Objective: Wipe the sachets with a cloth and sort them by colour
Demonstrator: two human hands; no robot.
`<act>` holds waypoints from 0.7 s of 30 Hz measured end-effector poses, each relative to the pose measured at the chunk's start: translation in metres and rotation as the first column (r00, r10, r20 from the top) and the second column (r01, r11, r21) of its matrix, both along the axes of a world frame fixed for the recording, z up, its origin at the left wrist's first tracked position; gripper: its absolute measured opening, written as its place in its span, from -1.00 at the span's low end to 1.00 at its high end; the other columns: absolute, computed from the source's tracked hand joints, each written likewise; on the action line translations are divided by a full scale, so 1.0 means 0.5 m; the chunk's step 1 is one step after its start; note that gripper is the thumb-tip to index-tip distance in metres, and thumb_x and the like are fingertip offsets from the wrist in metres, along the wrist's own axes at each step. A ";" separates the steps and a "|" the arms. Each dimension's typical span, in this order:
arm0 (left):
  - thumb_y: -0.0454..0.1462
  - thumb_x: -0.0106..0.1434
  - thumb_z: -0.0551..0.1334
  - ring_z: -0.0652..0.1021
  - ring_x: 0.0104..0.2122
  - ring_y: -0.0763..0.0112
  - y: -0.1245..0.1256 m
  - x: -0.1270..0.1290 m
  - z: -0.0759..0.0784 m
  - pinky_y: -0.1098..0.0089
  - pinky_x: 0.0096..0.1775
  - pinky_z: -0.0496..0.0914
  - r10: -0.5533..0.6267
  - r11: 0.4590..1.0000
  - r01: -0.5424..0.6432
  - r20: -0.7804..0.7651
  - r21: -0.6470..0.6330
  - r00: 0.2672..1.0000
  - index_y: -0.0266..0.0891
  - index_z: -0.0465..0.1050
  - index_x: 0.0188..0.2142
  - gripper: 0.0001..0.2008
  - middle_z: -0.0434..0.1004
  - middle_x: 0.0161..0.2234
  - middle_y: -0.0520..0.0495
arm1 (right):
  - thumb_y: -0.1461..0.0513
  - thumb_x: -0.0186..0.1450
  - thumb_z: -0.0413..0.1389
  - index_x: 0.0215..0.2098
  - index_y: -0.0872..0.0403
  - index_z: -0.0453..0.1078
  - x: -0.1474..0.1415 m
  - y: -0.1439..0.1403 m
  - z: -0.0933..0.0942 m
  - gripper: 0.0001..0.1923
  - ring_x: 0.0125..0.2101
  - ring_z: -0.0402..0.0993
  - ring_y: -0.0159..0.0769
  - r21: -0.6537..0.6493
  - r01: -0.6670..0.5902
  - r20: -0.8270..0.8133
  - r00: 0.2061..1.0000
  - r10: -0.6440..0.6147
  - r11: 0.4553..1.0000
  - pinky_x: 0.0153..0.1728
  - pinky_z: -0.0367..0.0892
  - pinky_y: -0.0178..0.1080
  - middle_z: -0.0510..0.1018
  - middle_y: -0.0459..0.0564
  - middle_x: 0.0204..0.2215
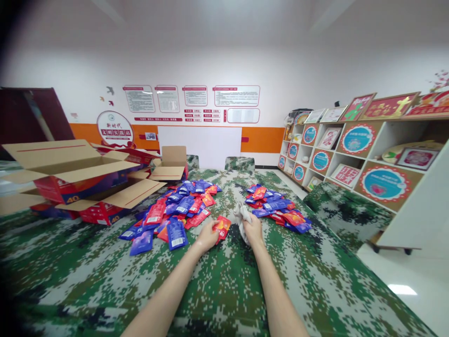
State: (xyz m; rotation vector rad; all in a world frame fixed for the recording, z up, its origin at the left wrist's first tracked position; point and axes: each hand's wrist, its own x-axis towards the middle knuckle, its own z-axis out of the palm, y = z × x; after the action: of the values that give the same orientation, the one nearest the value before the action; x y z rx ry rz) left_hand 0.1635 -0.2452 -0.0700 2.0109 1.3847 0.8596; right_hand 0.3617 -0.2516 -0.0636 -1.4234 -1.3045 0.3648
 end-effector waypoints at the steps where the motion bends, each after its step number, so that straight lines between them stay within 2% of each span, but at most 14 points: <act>1: -0.39 0.11 0.13 0.43 -0.10 0.26 -0.005 0.000 -0.003 0.33 -0.02 0.27 -0.007 1.000 0.007 -0.016 0.008 1.000 -0.30 0.32 -0.02 -0.61 0.45 -0.11 -0.14 | 0.16 0.08 0.02 -0.10 0.14 0.44 -0.001 0.000 -0.001 -0.56 -0.23 0.47 -0.13 0.001 -0.003 0.005 1.000 0.003 1.000 -0.22 0.32 -0.22 0.57 0.04 -0.22; 5: -0.33 0.13 0.14 0.32 0.01 0.12 -0.025 -0.007 0.002 0.18 0.07 0.14 -0.010 0.999 0.018 -0.148 0.051 0.989 -0.27 0.36 -0.06 -0.65 0.34 -0.03 -0.22 | 0.20 0.08 0.00 -0.12 0.14 0.45 -0.003 -0.002 -0.003 -0.58 -0.24 0.45 -0.13 0.007 -0.011 0.048 0.999 0.010 1.000 -0.20 0.30 -0.22 0.57 0.03 -0.24; 8: -0.23 0.21 0.08 0.15 0.14 0.05 -0.044 -0.031 0.012 0.08 0.10 0.05 0.040 0.994 -0.006 -0.303 0.114 0.952 -0.19 0.24 0.08 -0.57 0.14 0.13 -0.23 | 0.23 0.07 -0.02 -0.15 0.15 0.45 -0.003 -0.002 0.002 -0.59 -0.27 0.44 -0.15 0.008 -0.013 0.087 0.996 0.012 1.000 -0.23 0.29 -0.24 0.57 0.02 -0.27; 10: -0.21 0.25 0.04 0.06 0.19 0.10 -0.059 -0.056 0.018 0.10 0.14 0.01 -0.034 0.981 0.096 -0.336 0.169 0.941 -0.15 0.09 0.18 -0.51 0.02 0.21 -0.18 | 0.26 0.08 -0.05 -0.17 0.14 0.45 -0.008 -0.004 0.013 -0.61 -0.28 0.41 -0.17 0.013 -0.004 0.154 0.988 0.002 1.000 -0.24 0.27 -0.25 0.56 0.00 -0.28; 12: -0.20 0.26 0.03 0.01 0.22 0.19 -0.075 -0.084 0.021 0.16 0.17 -0.02 -0.205 0.931 0.295 -0.359 0.217 0.910 -0.13 0.00 0.22 -0.47 -0.02 0.24 -0.11 | 0.31 0.08 -0.06 -0.21 0.12 0.45 -0.022 -0.012 0.030 -0.64 -0.27 0.37 -0.20 0.013 -0.029 0.291 0.956 0.024 0.999 -0.23 0.24 -0.27 0.53 0.00 -0.30; 14: -0.19 0.26 0.04 0.04 0.22 0.26 -0.089 -0.106 0.019 0.22 0.19 -0.02 -0.348 0.859 0.460 -0.404 0.224 0.846 -0.10 -0.02 0.22 -0.46 -0.01 0.24 -0.05 | 0.35 0.08 -0.07 -0.27 0.10 0.45 -0.050 -0.026 0.046 -0.67 -0.28 0.33 -0.24 -0.016 -0.106 0.468 0.878 0.101 0.994 -0.22 0.19 -0.29 0.49 -0.01 -0.35; 15: -0.18 0.27 0.04 0.06 0.21 0.28 -0.095 -0.114 0.017 0.23 0.19 -0.01 -0.384 0.836 0.503 -0.424 0.217 0.820 -0.09 -0.02 0.22 -0.46 0.01 0.24 -0.04 | 0.37 0.08 -0.07 -0.28 0.09 0.45 -0.068 -0.035 0.051 -0.68 -0.29 0.30 -0.25 -0.041 -0.155 0.547 0.823 0.152 0.987 -0.23 0.17 -0.30 0.46 -0.02 -0.37; 18: -0.17 0.28 0.02 0.14 0.18 0.27 -0.106 -0.123 0.009 0.24 0.19 0.02 -0.402 0.824 0.532 -0.461 0.195 0.791 -0.13 0.01 0.22 -0.48 0.10 0.20 -0.07 | 0.39 0.12 -0.04 -0.28 0.08 0.43 -0.125 -0.056 0.052 -0.73 -0.28 0.24 -0.28 -0.116 -0.258 0.702 0.662 0.263 0.959 -0.25 0.13 -0.31 0.39 -0.01 -0.37; 21: -0.16 0.30 -0.01 0.19 0.16 0.24 -0.106 -0.122 0.006 0.20 0.17 0.07 -0.389 0.834 0.521 -0.473 0.184 0.790 -0.14 0.04 0.21 -0.51 0.17 0.17 -0.09 | 0.33 0.20 -0.03 -0.31 0.10 0.42 -0.163 -0.057 0.033 -0.81 -0.28 0.20 -0.26 -0.179 -0.261 0.773 0.559 0.299 0.949 -0.28 0.11 -0.30 0.35 0.02 -0.35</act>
State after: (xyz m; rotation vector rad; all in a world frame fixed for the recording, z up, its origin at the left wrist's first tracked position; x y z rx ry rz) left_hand 0.1027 -0.2984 -0.0672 2.7465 0.9043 0.4462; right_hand 0.2802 -0.2800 -0.0469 -1.4603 -2.2965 -0.0836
